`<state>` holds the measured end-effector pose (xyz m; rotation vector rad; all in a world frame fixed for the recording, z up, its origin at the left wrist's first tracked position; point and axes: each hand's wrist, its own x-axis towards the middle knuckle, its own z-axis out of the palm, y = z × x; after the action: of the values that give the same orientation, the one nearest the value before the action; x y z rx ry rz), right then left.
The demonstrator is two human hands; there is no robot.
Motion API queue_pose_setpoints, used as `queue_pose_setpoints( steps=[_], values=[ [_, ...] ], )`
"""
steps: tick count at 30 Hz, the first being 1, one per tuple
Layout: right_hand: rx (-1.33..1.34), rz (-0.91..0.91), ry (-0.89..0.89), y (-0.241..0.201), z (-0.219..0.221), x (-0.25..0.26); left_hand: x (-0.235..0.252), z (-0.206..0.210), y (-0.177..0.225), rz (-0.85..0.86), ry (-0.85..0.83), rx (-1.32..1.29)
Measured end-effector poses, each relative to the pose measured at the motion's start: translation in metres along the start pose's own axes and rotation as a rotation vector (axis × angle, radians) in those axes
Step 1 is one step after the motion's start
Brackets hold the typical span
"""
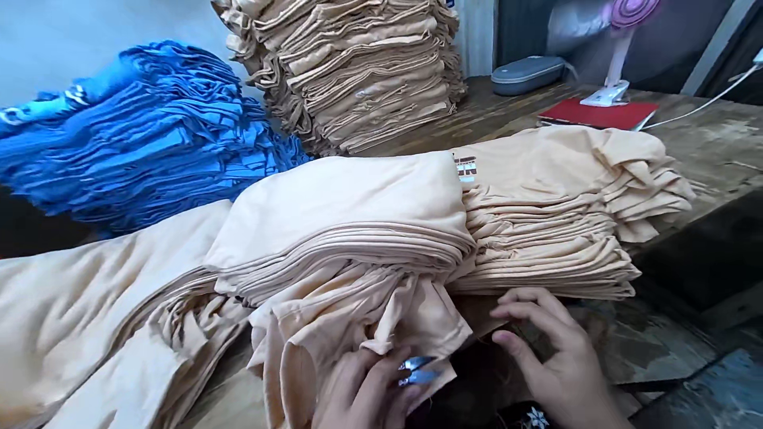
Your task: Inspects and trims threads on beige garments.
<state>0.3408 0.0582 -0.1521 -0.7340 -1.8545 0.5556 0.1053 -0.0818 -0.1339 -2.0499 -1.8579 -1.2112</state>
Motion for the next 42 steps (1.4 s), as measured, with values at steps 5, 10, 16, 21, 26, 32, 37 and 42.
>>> queue_pose_setpoints(
  steps=[5, 10, 16, 21, 26, 32, 37, 42],
  values=[
    [0.032, 0.043, 0.136, -0.009, 0.036, -0.008, 0.020, 0.028, 0.031, 0.058, 0.189, 0.239],
    [0.040, -0.010, 0.215, -0.013, 0.036, -0.012, 0.027, 0.034, 0.037, 0.105, 0.192, 0.306],
    [-0.028, -0.047, 0.156, -0.019, 0.030, -0.020, 0.032, 0.039, 0.030, 0.129, 0.210, 0.283],
    [-0.195, -0.050, 0.127, -0.005, 0.032, -0.029, 0.016, 0.044, 0.018, 0.092, 0.142, 0.283],
    [0.323, -0.218, 0.248, -0.013, 0.069, -0.005, 0.030, 0.018, 0.018, 0.010, 0.061, -0.054],
    [0.568, -0.115, 0.076, -0.019, 0.082, 0.029, 0.063, 0.006, -0.007, -0.219, 0.003, -0.433],
    [0.180, -0.376, 0.321, -0.008, 0.062, 0.011, 0.068, 0.003, -0.007, -0.297, -0.039, -0.591],
    [0.112, -0.273, 0.231, -0.018, 0.060, 0.012, 0.068, 0.006, -0.007, -0.298, -0.055, -0.611]
  ],
)
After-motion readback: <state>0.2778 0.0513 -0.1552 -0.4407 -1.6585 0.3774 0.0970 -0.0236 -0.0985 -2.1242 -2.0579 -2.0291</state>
